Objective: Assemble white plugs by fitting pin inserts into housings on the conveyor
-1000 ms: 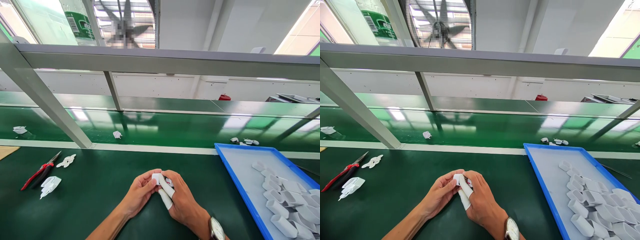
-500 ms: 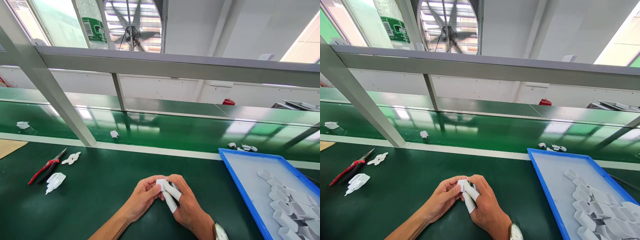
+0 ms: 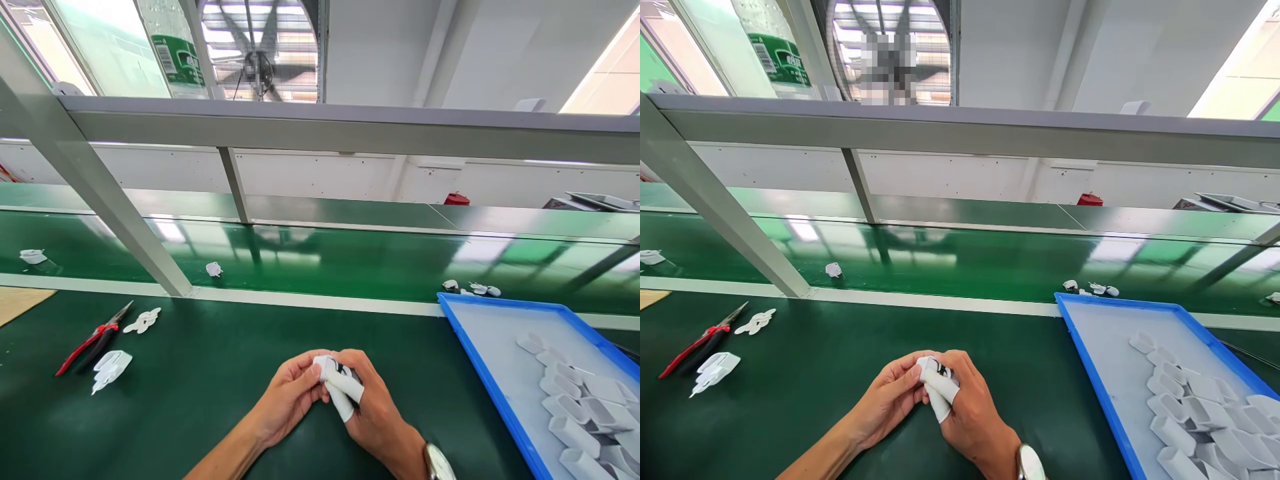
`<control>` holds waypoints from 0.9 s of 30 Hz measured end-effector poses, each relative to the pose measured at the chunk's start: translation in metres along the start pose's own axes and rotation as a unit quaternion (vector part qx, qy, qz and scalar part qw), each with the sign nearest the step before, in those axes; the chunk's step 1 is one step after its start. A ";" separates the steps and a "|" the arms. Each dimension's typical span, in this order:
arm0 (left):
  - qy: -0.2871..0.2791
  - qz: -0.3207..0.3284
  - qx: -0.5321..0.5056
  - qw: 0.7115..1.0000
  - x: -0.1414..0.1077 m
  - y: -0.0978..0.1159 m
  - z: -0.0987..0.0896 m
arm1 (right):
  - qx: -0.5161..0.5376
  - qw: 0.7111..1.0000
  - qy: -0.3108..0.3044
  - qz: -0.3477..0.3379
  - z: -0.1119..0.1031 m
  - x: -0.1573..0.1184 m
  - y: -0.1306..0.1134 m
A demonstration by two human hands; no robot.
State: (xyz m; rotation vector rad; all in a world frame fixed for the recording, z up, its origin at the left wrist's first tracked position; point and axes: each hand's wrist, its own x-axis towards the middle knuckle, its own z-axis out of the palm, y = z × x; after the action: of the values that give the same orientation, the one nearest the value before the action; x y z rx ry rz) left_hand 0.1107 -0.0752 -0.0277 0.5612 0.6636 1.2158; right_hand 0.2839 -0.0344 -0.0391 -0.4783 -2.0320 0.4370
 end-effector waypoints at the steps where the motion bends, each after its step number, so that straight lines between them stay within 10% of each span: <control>1: -0.004 -0.004 -0.004 1.000 0.000 0.000 0.000 | 0.007 1.000 0.004 0.010 -0.001 0.000 0.000; 27: -0.016 -0.026 -0.032 0.999 0.001 -0.002 0.001 | -0.026 1.000 -0.006 0.002 -0.002 0.002 -0.003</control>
State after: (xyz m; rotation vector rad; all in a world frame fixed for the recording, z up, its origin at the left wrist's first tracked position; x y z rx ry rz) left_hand 0.1130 -0.0749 -0.0290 0.5061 0.6068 1.1737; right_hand 0.2843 -0.0357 -0.0350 -0.5123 -2.0583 0.3917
